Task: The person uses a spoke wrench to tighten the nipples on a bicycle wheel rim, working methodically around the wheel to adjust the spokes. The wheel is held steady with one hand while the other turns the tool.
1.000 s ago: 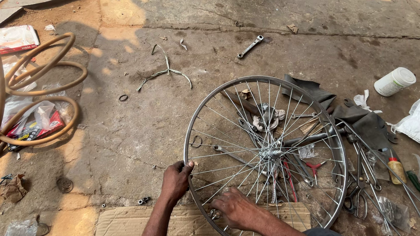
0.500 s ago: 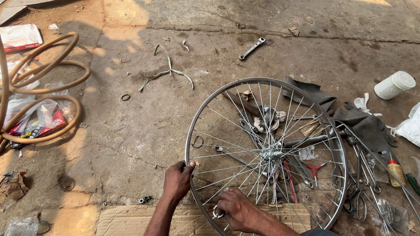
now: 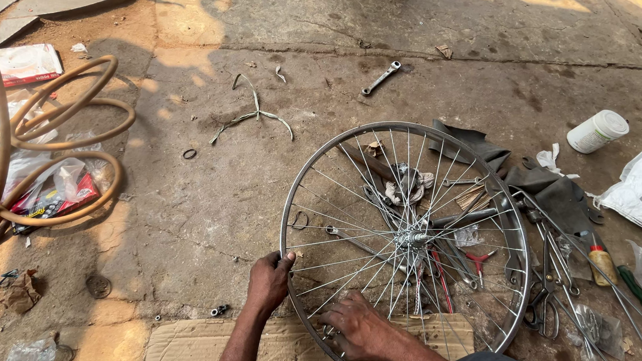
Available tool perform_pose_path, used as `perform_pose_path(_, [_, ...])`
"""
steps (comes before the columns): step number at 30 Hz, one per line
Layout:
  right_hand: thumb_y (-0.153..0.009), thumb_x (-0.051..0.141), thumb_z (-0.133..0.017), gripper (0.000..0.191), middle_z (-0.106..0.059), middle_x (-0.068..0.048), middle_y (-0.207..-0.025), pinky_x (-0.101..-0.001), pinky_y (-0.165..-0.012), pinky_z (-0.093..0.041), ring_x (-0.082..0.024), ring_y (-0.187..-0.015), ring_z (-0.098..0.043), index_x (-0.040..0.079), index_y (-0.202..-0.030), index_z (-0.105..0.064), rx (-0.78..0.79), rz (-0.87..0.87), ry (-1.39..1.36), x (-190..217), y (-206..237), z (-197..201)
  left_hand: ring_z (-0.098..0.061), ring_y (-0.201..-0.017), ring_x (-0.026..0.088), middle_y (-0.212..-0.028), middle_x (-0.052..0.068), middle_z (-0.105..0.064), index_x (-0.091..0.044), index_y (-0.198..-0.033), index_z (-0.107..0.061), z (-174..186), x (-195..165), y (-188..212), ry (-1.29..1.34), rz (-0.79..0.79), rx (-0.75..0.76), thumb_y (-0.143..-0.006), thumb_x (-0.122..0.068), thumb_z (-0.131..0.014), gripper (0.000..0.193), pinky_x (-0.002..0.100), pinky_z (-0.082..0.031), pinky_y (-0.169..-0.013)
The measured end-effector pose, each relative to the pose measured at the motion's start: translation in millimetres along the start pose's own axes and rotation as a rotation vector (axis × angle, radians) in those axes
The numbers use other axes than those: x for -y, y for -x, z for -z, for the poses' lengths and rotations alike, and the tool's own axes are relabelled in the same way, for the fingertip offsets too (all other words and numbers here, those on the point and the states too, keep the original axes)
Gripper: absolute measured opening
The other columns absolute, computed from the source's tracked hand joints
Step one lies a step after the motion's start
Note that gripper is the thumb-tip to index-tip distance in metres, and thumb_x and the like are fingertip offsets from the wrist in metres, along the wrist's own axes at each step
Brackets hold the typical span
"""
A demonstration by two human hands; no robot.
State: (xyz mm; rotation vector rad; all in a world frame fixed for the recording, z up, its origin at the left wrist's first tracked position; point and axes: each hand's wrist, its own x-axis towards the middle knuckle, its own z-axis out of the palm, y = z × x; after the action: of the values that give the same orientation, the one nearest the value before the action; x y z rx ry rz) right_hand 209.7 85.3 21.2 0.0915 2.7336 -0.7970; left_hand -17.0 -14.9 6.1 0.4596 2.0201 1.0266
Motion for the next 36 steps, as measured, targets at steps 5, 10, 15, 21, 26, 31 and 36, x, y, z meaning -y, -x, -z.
perform_pose_path(5, [-0.082,-0.014,-0.057,0.035,-0.071,-0.011,-0.103,-0.0609,-0.124,-0.035,-0.022,-0.105,-0.070,0.006,-0.109,-0.064,-0.229,-0.009,0.102,-6,-2,-35,-0.068,-0.066,0.021,-0.075,0.010,-0.073,-0.002,-0.096,-0.074,-1,0,1,-0.009,-0.034,-0.034,-0.100,-0.045,-0.058,0.046,0.043,-0.054,-0.063])
perform_pose_path(10, [-0.071,-0.009,-0.067,0.021,-0.068,-0.021,-0.103,-0.0726,-0.107,-0.039,-0.034,-0.100,-0.070,0.002,-0.088,-0.061,-0.401,0.188,0.131,5,13,-38,-0.067,-0.065,0.023,-0.074,0.012,-0.073,0.000,-0.097,-0.074,1,-1,5,-0.039,-0.007,-0.032,-0.101,-0.046,-0.057,0.049,0.045,-0.052,-0.063])
perform_pose_path(15, [-0.094,0.004,-0.068,0.012,-0.070,-0.018,-0.113,-0.0455,-0.096,-0.060,-0.029,-0.101,-0.073,0.005,-0.105,-0.064,-0.269,0.015,-0.066,-13,9,-16,-0.065,-0.062,0.024,-0.073,0.012,-0.071,0.002,-0.103,-0.075,4,0,3,-0.063,-0.029,0.008,-0.101,-0.044,-0.060,0.048,0.044,-0.052,-0.062])
perform_pose_path(21, [-0.095,0.013,-0.072,0.021,-0.071,-0.017,-0.108,-0.0445,-0.094,-0.058,-0.029,-0.097,-0.072,0.002,-0.112,-0.067,-0.526,0.155,0.147,-23,-23,-29,-0.065,-0.057,0.020,-0.071,0.012,-0.071,0.001,-0.103,-0.073,6,3,1,-0.044,-0.061,0.013,-0.099,-0.042,-0.060,0.046,0.042,-0.053,-0.058])
perform_pose_path(26, [-0.097,0.023,-0.072,0.023,-0.069,-0.011,-0.092,-0.0439,-0.086,-0.052,-0.022,-0.085,-0.066,0.004,-0.108,-0.067,-0.364,0.061,0.107,-25,-31,-36,-0.062,-0.054,0.020,-0.070,0.010,-0.069,0.001,-0.103,-0.072,4,8,0,-0.034,-0.002,0.045,-0.100,-0.044,-0.058,0.047,0.041,-0.054,-0.057])
perform_pose_path(31, [-0.094,0.031,-0.077,0.028,-0.069,-0.010,-0.090,-0.0425,-0.084,-0.049,-0.019,-0.084,-0.064,0.006,-0.103,-0.067,-0.376,0.069,0.136,-26,-33,-34,-0.062,-0.056,0.015,-0.070,0.008,-0.069,0.001,-0.102,-0.075,2,11,-4,-0.100,-0.057,0.009,-0.102,-0.043,-0.059,0.047,0.040,-0.053,-0.059])
perform_pose_path(36, [-0.092,0.027,-0.075,0.025,-0.069,-0.010,-0.092,-0.0420,-0.083,-0.049,-0.019,-0.083,-0.063,0.006,-0.104,-0.067,-0.350,0.047,0.119,-23,-32,-31,-0.063,-0.056,0.020,-0.069,0.008,-0.068,-0.002,-0.106,-0.072,2,8,-2,-0.076,0.014,0.040,-0.101,-0.043,-0.057,0.043,0.041,-0.056,-0.061])
